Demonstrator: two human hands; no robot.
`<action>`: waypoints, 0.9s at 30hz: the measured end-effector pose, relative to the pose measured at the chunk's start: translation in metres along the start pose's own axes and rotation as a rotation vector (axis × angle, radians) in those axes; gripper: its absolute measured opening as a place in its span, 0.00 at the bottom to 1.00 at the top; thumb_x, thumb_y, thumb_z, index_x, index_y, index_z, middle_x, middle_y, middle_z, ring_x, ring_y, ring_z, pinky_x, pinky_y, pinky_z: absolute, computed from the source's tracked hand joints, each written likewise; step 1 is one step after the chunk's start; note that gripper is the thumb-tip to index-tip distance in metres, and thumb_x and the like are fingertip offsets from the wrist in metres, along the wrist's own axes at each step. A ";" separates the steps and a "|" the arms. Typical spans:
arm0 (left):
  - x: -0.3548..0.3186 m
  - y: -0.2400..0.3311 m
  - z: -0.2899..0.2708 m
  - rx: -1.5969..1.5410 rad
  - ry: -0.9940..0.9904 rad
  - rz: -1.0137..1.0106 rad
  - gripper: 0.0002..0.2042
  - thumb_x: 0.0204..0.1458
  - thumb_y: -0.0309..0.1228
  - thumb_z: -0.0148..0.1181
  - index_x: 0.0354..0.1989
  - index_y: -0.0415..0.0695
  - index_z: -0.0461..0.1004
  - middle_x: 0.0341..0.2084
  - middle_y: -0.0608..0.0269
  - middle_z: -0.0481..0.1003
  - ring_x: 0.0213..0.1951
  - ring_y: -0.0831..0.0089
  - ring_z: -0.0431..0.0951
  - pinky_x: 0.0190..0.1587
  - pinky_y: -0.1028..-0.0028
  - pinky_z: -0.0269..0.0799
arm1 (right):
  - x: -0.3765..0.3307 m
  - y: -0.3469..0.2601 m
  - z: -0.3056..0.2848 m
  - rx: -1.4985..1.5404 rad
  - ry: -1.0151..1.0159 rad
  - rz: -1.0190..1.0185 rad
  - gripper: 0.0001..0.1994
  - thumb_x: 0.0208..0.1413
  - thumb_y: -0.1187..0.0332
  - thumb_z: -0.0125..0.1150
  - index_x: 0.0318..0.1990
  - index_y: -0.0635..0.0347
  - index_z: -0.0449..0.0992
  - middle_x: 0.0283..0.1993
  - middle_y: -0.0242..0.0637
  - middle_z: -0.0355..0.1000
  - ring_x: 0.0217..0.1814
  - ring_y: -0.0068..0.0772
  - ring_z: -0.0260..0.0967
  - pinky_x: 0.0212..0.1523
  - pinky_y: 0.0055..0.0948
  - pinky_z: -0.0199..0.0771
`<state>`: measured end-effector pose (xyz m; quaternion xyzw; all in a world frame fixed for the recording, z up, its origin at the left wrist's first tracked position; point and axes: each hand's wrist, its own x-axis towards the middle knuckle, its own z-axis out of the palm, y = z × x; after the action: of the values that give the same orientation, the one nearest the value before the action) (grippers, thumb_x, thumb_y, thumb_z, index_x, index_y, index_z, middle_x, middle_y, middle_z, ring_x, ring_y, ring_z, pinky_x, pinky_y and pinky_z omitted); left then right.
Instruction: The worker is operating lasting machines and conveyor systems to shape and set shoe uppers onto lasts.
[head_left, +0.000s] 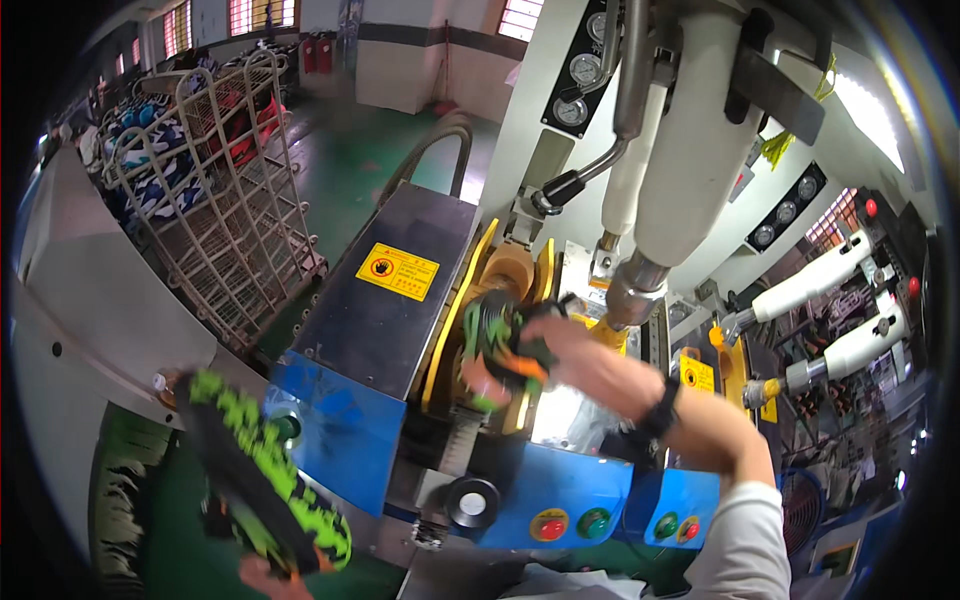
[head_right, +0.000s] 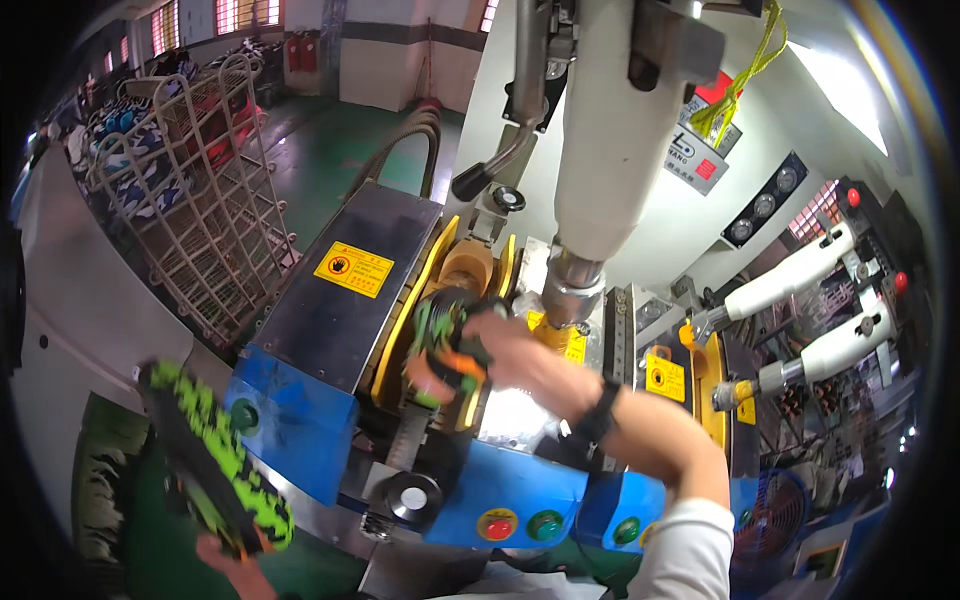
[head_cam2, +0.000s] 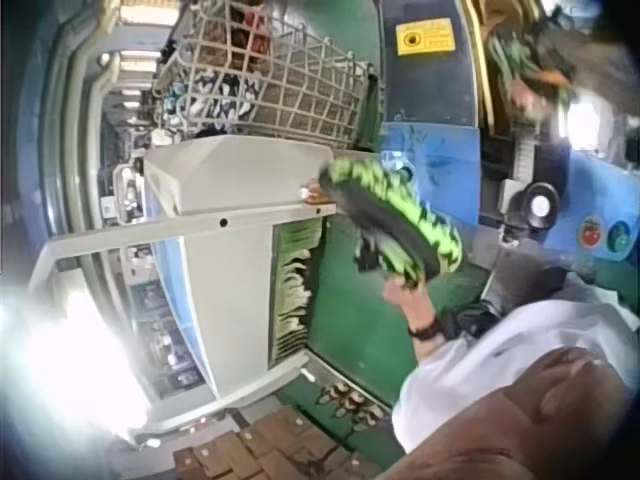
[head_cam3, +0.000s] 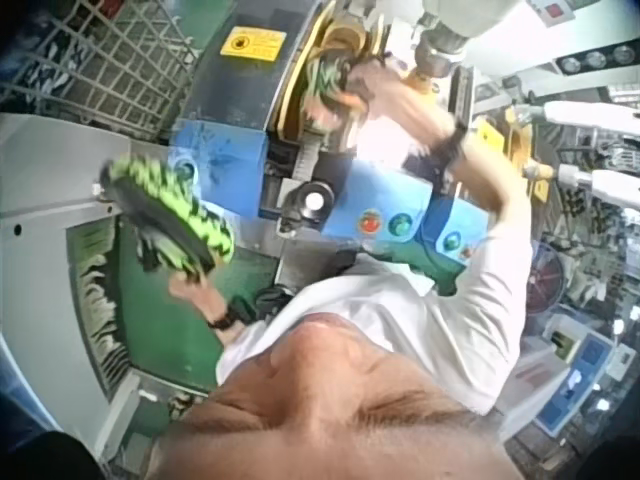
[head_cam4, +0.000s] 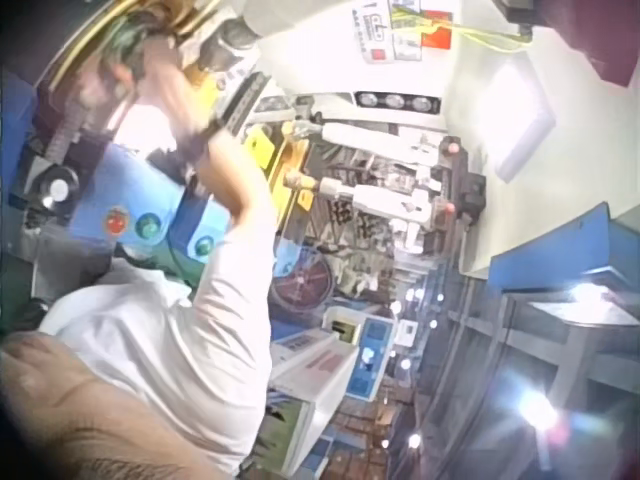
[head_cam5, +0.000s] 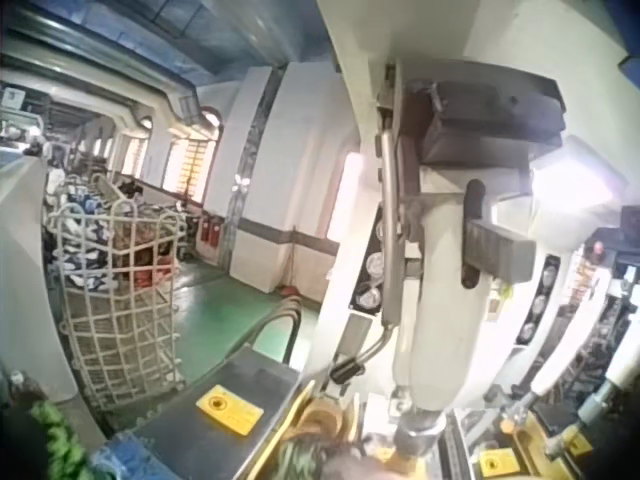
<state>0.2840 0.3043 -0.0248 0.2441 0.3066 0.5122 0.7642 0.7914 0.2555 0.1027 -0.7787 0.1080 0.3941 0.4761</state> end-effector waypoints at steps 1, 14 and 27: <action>-0.027 0.003 -0.037 0.101 0.063 0.045 0.16 0.37 0.34 0.54 0.36 0.39 0.71 0.36 0.53 0.74 0.34 0.63 0.74 0.40 0.64 0.74 | -0.017 -0.015 0.018 -0.213 -0.132 -0.301 0.11 0.48 0.69 0.61 0.36 0.67 0.75 0.38 0.44 0.71 0.35 0.40 0.72 0.33 0.36 0.74; -0.187 -0.020 -0.114 0.477 0.464 0.125 0.11 0.37 0.25 0.65 0.27 0.38 0.69 0.25 0.65 0.67 0.27 0.71 0.65 0.29 0.66 0.64 | 0.018 0.007 0.102 -0.531 0.441 -0.955 0.23 0.40 0.71 0.56 0.43 0.74 0.58 0.44 0.66 0.65 0.48 0.67 0.65 0.52 0.51 0.68; -0.196 -0.064 -0.078 0.894 0.195 0.662 0.13 0.50 0.30 0.61 0.40 0.34 0.70 0.35 0.41 0.72 0.31 0.52 0.74 0.36 0.60 0.74 | -0.093 0.020 0.015 -1.049 -0.236 -0.941 0.23 0.48 0.54 0.60 0.39 0.71 0.74 0.36 0.55 0.76 0.42 0.52 0.76 0.35 0.39 0.78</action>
<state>0.2125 0.1036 -0.0801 0.5788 0.4702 0.5650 0.3529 0.7104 0.2379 0.1525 -0.8212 -0.4956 0.2284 0.1667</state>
